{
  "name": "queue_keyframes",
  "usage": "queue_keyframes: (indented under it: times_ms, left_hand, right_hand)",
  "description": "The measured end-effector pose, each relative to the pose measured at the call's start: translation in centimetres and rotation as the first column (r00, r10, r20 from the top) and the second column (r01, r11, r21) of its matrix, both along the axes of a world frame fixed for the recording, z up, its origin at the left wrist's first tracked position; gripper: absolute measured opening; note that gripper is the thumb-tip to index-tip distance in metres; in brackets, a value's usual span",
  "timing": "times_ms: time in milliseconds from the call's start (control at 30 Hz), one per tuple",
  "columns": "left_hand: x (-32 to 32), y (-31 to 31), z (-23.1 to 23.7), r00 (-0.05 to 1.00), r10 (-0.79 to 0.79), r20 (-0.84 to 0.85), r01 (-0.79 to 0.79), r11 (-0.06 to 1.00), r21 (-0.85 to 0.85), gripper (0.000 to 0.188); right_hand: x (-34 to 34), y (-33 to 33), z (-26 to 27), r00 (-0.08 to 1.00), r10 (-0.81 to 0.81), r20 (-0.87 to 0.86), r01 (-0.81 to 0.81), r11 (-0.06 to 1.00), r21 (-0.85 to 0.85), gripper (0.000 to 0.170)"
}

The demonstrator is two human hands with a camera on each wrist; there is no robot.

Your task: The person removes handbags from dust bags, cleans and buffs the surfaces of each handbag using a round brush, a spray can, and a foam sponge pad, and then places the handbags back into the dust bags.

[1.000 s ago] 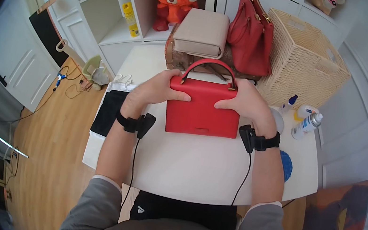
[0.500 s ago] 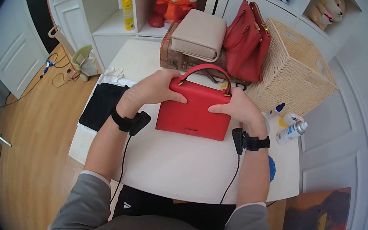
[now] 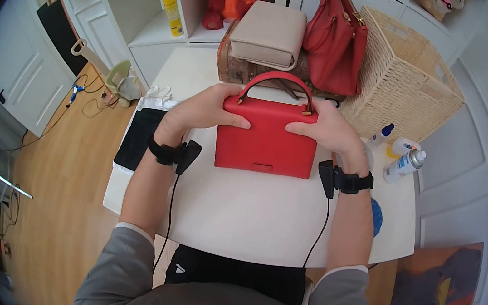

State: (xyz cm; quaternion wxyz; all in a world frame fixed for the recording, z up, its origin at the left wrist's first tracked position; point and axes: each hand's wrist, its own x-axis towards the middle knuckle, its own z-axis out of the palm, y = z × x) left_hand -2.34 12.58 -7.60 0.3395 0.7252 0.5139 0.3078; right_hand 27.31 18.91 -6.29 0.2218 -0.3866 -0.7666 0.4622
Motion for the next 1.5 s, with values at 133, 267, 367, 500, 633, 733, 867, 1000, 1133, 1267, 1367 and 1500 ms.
queue_keyframes:
  times_ms: [133,267,367,500,633,733,867,1000,1133,1267,1367,1500]
  left_hand:
    - [-0.5,-0.4,0.7,0.998,-0.066,-0.025,0.063,0.993,-0.099,0.063]
    - [-0.9,-0.5,0.5,0.999,-0.044,0.008,0.044,0.997,-0.064,0.07]
    - [-0.3,-0.3,0.6,1.0,0.007,0.003,-0.007,0.995,-0.097,0.068]
    - [-0.1,-0.5,1.0,0.999,0.018,-0.031,-0.02,0.996,-0.082,0.064]
    - [-0.2,-0.4,0.9,0.998,0.023,-0.061,-0.028,0.997,-0.076,0.061]
    - [0.0,-0.6,1.4,0.994,0.024,-0.104,-0.035,0.993,-0.109,0.073]
    - [-0.8,-0.9,0.8,0.999,-0.032,-0.014,0.03,0.994,-0.102,0.063]
    - [-2.1,-0.4,0.1,0.963,-0.167,0.209,0.201,0.967,-0.155,0.057]
    - [-2.1,0.5,-0.5,0.974,-0.118,0.195,0.143,0.982,-0.122,0.053]
    - [-2.2,0.9,-1.3,0.99,-0.023,0.137,0.034,0.997,-0.076,0.049]
    - [-2.4,1.0,-1.6,0.99,0.006,0.138,0.004,0.997,-0.073,0.049]
    - [-2.1,1.0,-1.7,0.997,-0.008,0.081,0.011,0.999,-0.037,0.049]
  right_hand:
    - [-0.1,0.1,-0.6,0.999,-0.042,-0.006,0.042,0.994,0.104,0.053]
    - [0.0,1.1,-1.1,0.997,-0.021,-0.075,0.027,0.997,0.077,0.055]
    - [-0.2,0.0,0.1,0.998,-0.048,-0.047,0.052,0.994,0.1,0.056]
    - [-0.1,0.2,0.1,0.998,0.002,0.07,-0.008,0.996,0.087,0.051]
    - [-0.1,0.0,0.4,0.997,0.005,0.07,-0.01,0.998,0.068,0.051]
    - [-0.2,0.4,-0.1,0.999,0.034,0.016,-0.036,0.993,0.11,0.054]
    - [0.0,-0.7,1.1,0.997,-0.038,0.065,0.034,0.997,0.066,0.057]
    - [0.3,-0.4,0.7,0.996,-0.016,0.085,0.01,0.998,0.069,0.06]
    - [-0.4,0.0,-0.8,0.988,-0.123,0.094,0.102,0.974,0.204,0.067]
    - [-0.6,-2.7,-0.4,0.887,-0.427,0.174,0.28,0.798,0.534,0.07]
    - [1.2,-4.6,1.3,0.876,-0.482,0.015,0.336,0.632,0.698,0.054]
    - [7.0,-5.3,2.0,0.844,-0.517,0.143,0.22,0.578,0.786,0.049]
